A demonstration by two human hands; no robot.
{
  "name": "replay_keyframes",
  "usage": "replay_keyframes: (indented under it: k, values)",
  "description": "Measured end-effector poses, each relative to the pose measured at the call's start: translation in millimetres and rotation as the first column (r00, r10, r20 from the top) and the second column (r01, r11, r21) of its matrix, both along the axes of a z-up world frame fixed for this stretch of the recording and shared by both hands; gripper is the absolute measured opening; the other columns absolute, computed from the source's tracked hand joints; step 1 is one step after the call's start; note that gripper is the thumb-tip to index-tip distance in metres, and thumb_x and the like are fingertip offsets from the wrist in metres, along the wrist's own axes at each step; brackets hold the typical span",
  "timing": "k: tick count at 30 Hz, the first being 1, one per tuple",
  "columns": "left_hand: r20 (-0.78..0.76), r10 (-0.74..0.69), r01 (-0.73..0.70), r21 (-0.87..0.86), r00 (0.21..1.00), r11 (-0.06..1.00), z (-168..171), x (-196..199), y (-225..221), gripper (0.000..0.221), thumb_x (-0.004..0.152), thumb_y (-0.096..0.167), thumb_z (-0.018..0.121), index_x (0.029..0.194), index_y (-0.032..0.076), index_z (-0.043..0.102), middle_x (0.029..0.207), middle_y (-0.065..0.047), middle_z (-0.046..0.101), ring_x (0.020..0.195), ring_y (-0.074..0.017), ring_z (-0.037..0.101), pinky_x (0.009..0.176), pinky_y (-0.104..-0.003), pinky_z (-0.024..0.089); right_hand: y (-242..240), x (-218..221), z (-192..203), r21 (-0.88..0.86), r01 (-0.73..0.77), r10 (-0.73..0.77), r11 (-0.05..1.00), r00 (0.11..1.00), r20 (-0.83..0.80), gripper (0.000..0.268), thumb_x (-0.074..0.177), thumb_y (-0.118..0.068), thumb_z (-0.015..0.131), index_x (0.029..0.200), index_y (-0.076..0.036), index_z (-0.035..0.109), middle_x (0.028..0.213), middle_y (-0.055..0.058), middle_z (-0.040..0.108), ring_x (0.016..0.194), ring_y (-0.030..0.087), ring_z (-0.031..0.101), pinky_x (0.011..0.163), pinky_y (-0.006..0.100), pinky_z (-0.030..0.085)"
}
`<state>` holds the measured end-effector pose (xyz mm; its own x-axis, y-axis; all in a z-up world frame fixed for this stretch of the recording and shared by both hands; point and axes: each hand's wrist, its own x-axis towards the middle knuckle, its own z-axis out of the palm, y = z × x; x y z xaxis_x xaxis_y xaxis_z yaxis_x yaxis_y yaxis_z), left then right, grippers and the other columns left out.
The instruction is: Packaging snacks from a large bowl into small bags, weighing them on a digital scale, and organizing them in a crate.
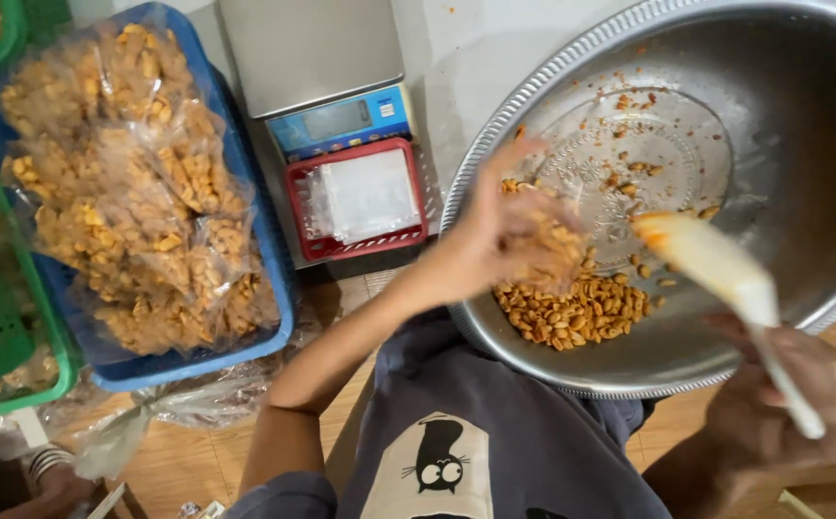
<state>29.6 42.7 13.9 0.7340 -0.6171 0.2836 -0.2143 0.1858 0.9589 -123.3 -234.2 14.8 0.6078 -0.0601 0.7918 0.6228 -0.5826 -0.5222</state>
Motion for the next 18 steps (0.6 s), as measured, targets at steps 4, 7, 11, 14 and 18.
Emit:
replay_keyframes:
  k: [4, 7, 11, 14, 18]
  values:
    - [-0.851, 0.067, -0.516, -0.252, 0.521, 0.819, 17.5, 60.6, 31.2, 0.071, 0.087, 0.063, 0.056, 0.115, -0.002, 0.062, 0.08, -0.011, 0.068, 0.076, -0.0258, 0.065, 0.078, -0.041, 0.056, 2.8, -9.1, 4.1, 0.214, 0.197, -0.123, 0.957, 0.941, -0.315, 0.026, 0.117, 0.022, 0.027, 0.132, 0.031, 0.046, 0.109, 0.053, 0.05, 0.092, 0.063, 0.061, 0.089, 0.068, 0.062]
    - [-0.004, 0.727, -0.685, -0.338, 0.687, 0.645, -12.3, 91.4, 80.6, 0.027, 0.111, 0.007, 0.048, 0.135, 0.007, 0.06, 0.142, -0.006, 0.061, 0.107, -0.0264, 0.075, 0.099, -0.043, 0.065, -11.2, -16.3, -12.3, 0.219, 0.211, -0.08, 0.953, 0.869, -0.488, 0.023, 0.123, 0.027, 0.042, 0.14, 0.019, 0.055, 0.113, 0.041, 0.063, 0.097, 0.048, 0.07, 0.089, 0.051, 0.066]
    - [0.548, 0.79, -0.824, -0.288, 0.275, 0.488, -46.9, 143.5, 112.5, 0.017, 0.109, 0.014, 0.051, 0.106, 0.011, 0.067, 0.093, -0.003, 0.067, 0.089, -0.0184, 0.063, 0.084, -0.032, 0.05, -18.9, -18.7, -34.8, 0.073, 0.389, -0.256, 0.918, 0.725, -0.639, 0.03, 0.119, 0.016, 0.038, 0.128, 0.022, 0.066, 0.096, 0.027, 0.067, 0.077, 0.032, 0.068, 0.071, 0.039, 0.059]
    - [0.746, 0.612, -0.944, 0.068, 0.263, 0.322, -88.2, 152.1, 131.7, 0.018, 0.104, 0.017, 0.057, 0.096, 0.013, 0.073, 0.111, -0.002, 0.071, 0.119, -0.0237, 0.061, 0.117, -0.057, 0.014, -41.8, -27.7, -71.9, -0.322, 0.406, -0.514, 0.855, 0.594, -0.618, 0.032, 0.119, 0.011, 0.047, 0.135, 0.021, 0.072, 0.092, 0.021, 0.073, 0.077, 0.028, 0.07, 0.067, 0.039, 0.06]
    - [0.803, 0.362, -0.88, 0.445, 0.474, 0.166, -61.1, 96.2, 121.0, 0.052, 0.095, -0.005, 0.073, 0.14, 0.01, 0.054, 0.15, -0.012, 0.047, 0.145, -0.0338, 0.036, 0.114, -0.063, 0.025, -34.2, -24.9, -113.2, -0.337, 0.386, -0.485, 0.858, 0.396, -0.78, 0.036, 0.12, -0.011, 0.045, 0.114, 0.0, 0.079, 0.085, 0.013, 0.073, 0.072, 0.022, 0.071, 0.067, 0.034, 0.058]
